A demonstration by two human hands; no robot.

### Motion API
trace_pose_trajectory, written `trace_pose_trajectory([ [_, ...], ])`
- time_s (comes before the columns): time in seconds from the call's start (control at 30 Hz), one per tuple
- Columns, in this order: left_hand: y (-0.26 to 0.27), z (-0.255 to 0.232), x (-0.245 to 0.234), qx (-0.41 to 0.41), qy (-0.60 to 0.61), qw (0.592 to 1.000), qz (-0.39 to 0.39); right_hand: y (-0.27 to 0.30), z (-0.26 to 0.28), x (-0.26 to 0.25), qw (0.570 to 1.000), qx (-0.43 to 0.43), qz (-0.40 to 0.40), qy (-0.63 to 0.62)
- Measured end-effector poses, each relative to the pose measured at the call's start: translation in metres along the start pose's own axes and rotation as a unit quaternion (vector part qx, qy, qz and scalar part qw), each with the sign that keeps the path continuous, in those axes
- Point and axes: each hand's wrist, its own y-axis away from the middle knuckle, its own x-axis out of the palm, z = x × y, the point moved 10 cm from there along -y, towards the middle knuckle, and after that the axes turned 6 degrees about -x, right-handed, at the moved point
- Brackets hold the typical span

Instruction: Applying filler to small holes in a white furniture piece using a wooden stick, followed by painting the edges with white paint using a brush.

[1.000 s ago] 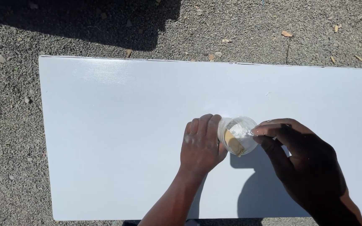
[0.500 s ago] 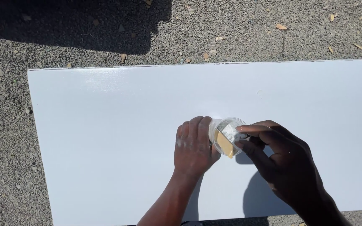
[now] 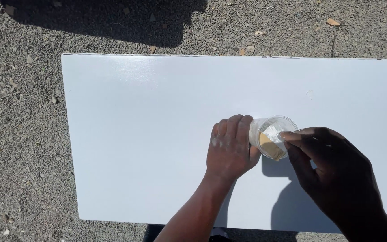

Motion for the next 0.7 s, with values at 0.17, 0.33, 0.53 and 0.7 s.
trace_pose_trajectory([
  [0.17,0.004,0.006,0.007,-0.031,0.026,0.999,0.005,0.015,-0.009,0.007,0.994,0.105,-0.007,-0.020],
  [0.33,0.013,0.017,0.010,-0.050,0.029,0.998,0.010,0.037,-0.019,0.025,0.965,0.184,-0.028,-0.187],
  [0.53,0.043,0.040,-0.023,-0.104,0.175,0.979,0.016,0.094,-0.090,0.091,0.913,0.254,-0.087,-0.307],
  [0.7,0.138,0.099,-0.074,-0.201,0.244,0.946,0.080,0.112,-0.013,0.109,0.882,0.254,-0.130,-0.376],
])
